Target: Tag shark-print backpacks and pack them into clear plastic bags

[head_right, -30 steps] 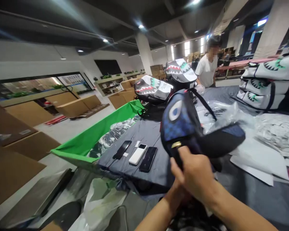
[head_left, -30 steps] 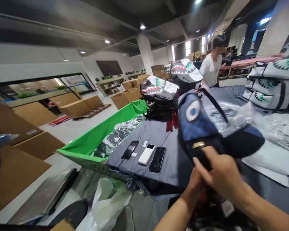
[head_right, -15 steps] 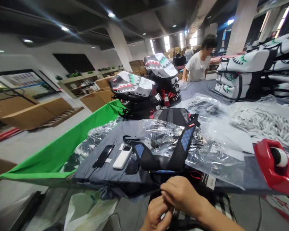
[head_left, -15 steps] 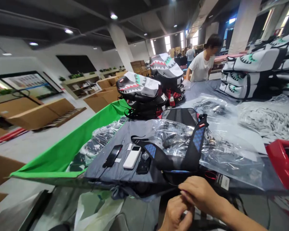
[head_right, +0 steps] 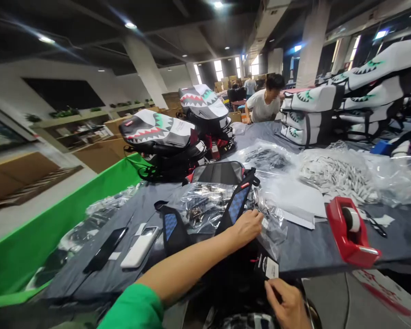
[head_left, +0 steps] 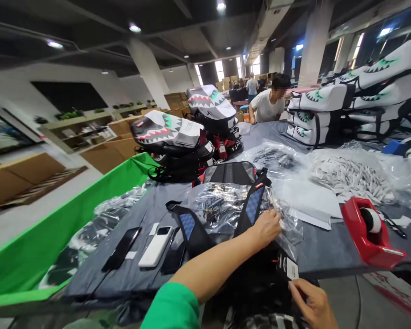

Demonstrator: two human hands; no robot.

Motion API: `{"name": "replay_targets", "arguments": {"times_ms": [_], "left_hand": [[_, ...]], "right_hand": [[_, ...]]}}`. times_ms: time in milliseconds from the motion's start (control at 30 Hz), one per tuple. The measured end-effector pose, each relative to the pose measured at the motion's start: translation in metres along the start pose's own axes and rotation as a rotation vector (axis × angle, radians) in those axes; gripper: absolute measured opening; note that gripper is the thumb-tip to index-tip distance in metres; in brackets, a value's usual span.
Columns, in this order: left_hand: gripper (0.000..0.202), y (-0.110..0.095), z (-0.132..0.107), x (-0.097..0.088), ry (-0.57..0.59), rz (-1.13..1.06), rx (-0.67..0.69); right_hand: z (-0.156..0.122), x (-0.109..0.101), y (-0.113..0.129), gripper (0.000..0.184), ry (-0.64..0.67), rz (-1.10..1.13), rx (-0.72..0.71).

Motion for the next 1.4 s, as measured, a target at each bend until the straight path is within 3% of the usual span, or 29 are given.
{"name": "replay_targets", "arguments": {"times_ms": [67,167,233,333,367,433,500,567,667,700,733,767,800,867,933,1000,1100,1233,1400], "left_hand": [[0.036,0.014,0.003,-0.001,0.013,0.036,-0.033],[0.077,0.058,-0.001,-0.005,0.017,0.048,-0.338],[0.068,0.094,-0.004,-0.009,0.004,0.032,-0.591],[0.039,0.131,0.003,-0.013,-0.039,0.011,-0.742],[0.037,0.138,0.005,-0.015,-0.061,-0.001,-0.763],[0.038,0.142,0.006,-0.019,-0.113,-0.026,-0.791],[0.047,0.132,0.000,-0.023,-0.162,-0.040,-0.800],[0.056,0.101,-0.012,-0.029,-0.308,-0.022,-0.721],[0.043,0.010,-0.036,-0.030,-0.709,0.001,-0.386],[0.032,-0.024,-0.044,-0.021,-0.801,-0.066,-0.289],[0.021,-0.054,-0.053,-0.005,-0.849,-0.197,-0.280],[0.014,-0.081,-0.061,0.013,-0.887,-0.341,-0.290],[0.020,-0.103,-0.070,0.032,-0.941,-0.454,-0.347],[0.027,-0.123,-0.094,0.080,-1.030,-0.727,-0.771],[0.033,-0.131,-0.110,0.117,-1.161,-0.975,-1.141],[0.056,-0.125,-0.105,0.129,-1.293,-1.192,-1.261],[0.079,-0.096,-0.073,0.113,-1.359,-1.409,-1.173],[0.052,-0.063,-0.045,0.083,-1.399,-1.646,-1.143],[0.045,-0.062,-0.071,0.071,-1.505,-1.925,-1.182]], "right_hand": [[0.005,-0.003,-0.001,0.034,0.020,-0.030,-0.072],[0.032,-0.034,-0.021,0.031,-0.059,-0.102,-0.124],[0.066,-0.068,-0.051,0.032,-0.204,-0.179,-0.040],[0.127,-0.111,-0.108,0.054,-0.441,-0.387,0.211],[0.145,-0.117,-0.126,0.064,-0.462,-0.460,0.288],[0.172,-0.112,-0.156,0.073,-0.369,-0.556,0.361],[0.182,-0.095,-0.174,0.061,-0.202,-0.573,0.320],[0.175,-0.081,-0.179,0.048,-0.120,-0.539,0.220],[0.156,-0.080,-0.180,0.051,-0.141,-0.459,0.147],[0.152,-0.084,-0.182,0.054,-0.148,-0.433,0.161],[0.151,-0.088,-0.184,0.056,-0.147,-0.404,0.192],[0.152,-0.092,-0.187,0.059,-0.135,-0.371,0.237],[0.155,-0.095,-0.191,0.060,-0.113,-0.335,0.289],[0.165,-0.098,-0.197,0.062,-0.049,-0.262,0.388],[0.175,-0.099,-0.200,0.062,-0.004,-0.253,0.451],[0.182,-0.099,-0.199,0.061,0.001,-0.308,0.483],[0.188,-0.099,-0.194,0.062,-0.005,-0.398,0.519],[0.196,-0.102,-0.177,0.066,0.017,-0.499,0.456],[0.210,-0.103,-0.154,0.069,0.057,-0.570,0.232]]}}
Point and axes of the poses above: each hand's wrist, its own z-axis towards the middle knuckle, its own x-axis out of the palm, y = z × x, the point moved 6 cm from there along z, towards the middle knuckle, and after that the axes turned 14 degrees about x, right-handed, at the moved point
